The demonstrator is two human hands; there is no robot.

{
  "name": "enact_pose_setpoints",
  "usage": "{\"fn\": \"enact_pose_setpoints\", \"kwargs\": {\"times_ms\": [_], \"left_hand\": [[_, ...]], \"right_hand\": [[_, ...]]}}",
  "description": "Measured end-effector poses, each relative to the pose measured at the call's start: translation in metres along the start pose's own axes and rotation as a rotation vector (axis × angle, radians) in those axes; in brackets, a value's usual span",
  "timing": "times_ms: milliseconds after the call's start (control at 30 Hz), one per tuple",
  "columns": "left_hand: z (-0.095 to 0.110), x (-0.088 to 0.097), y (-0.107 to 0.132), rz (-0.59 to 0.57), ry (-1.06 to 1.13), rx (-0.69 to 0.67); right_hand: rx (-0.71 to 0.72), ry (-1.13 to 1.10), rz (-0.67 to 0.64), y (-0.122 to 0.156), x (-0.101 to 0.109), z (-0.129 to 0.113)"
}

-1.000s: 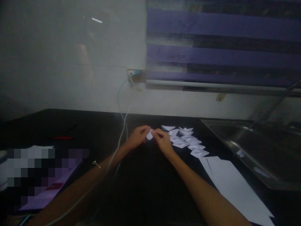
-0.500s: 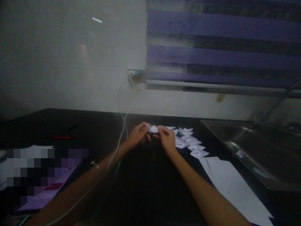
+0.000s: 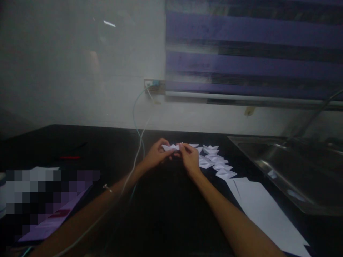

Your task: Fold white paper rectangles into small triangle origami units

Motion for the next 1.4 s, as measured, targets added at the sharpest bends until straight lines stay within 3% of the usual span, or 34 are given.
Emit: {"fn": "enact_pose_setpoints", "kwargs": {"times_ms": [400,700,1400], "left_hand": [[-0.003,0.004,-0.001,0.009,0.015,-0.060],[-0.011,0.008,-0.002,0.012,-0.018,-0.090],[-0.010,0.006,-0.005,0.027,0.073,-0.095]], "right_hand": [[-0.047,-0.148,0.014,0.000,-0.004,-0.002],[-0.139,-0.197,-0.158,0.002,-0.007,0.001],[-0.142,-0.191,-0.030,-0.001,-0.001,0.004]]}}
Point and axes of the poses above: each hand's wrist, its own y-axis away from the middle knuckle, its own x-axis out of the back of the hand, z = x × y, the point moved 1 cm from there along -y, towards the middle knuckle, and after that the axes turned 13 degrees about -z, right-handed, at the moved point
